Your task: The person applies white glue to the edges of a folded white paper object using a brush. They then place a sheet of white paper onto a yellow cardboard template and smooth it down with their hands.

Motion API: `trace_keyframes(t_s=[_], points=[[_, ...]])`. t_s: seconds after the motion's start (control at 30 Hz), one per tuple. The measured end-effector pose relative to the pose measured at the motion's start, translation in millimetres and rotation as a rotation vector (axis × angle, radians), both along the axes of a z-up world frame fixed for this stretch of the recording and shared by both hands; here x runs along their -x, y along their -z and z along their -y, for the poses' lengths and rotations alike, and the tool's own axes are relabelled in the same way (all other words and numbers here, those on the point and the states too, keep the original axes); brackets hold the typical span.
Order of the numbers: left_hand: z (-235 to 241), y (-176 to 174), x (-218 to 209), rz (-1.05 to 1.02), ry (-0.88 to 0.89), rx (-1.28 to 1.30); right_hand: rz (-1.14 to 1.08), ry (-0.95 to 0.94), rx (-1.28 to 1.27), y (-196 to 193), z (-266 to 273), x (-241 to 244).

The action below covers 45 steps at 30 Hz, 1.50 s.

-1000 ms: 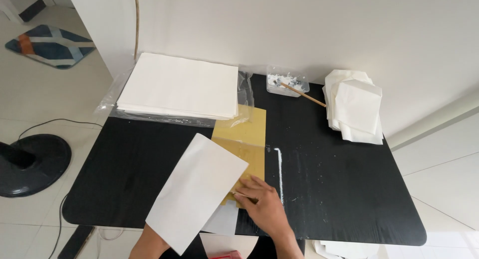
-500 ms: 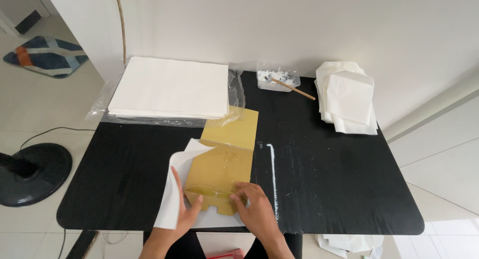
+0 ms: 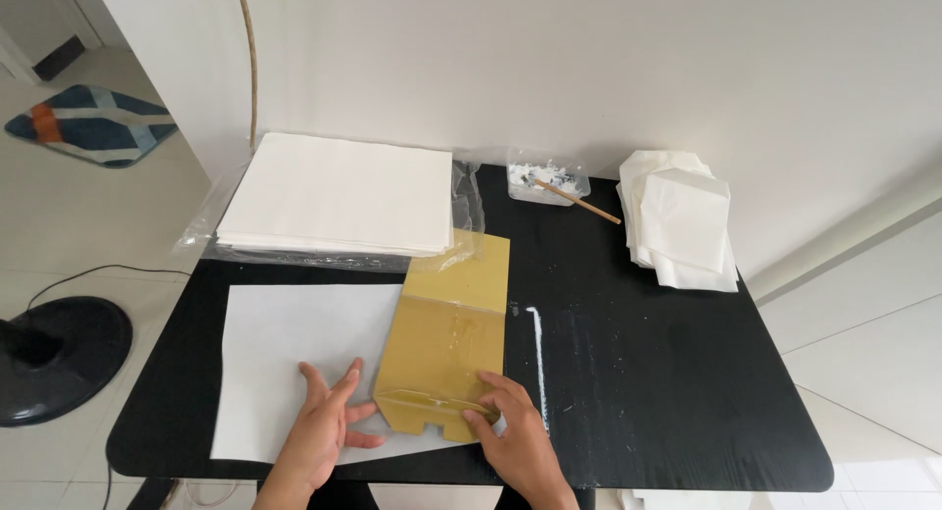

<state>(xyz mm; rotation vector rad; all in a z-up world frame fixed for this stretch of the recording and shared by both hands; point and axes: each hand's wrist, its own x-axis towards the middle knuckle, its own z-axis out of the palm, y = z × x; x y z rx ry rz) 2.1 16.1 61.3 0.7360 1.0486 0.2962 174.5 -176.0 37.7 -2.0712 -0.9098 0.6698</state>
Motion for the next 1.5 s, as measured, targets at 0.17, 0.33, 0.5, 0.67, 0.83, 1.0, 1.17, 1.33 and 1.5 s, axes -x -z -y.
trace_keyframes(t_s=[0.17,0.33,0.5,0.67,0.83,1.0,1.17,1.33,1.5], points=[[-2,1,8,-0.181,0.237,-0.178,0.006,0.053,-0.099,7,2,4],[-21,73,33,-0.444,0.631,-1.123,-0.028,0.065,-0.135,28,1,-1],[-57,77,46,-0.872,1.133,-1.257,0.015,0.073,-0.141,39,3,-5],[-53,61,39,-0.884,1.282,-1.115,0.008,0.098,-0.092,29,5,-4],[-39,33,22,-0.968,1.412,-1.011,0.058,0.099,-0.056,41,5,-7],[-27,78,13,-0.852,1.101,-1.284,0.082,0.085,-0.171,39,6,-5],[-17,74,8,-0.877,1.127,-1.3,0.115,0.096,-0.152,52,7,-8],[-15,45,7,-0.895,1.304,-1.19,0.116,0.109,-0.14,63,7,-10],[-7,93,12,-0.878,1.016,-1.419,0.133,0.138,-0.161,60,8,-10]])
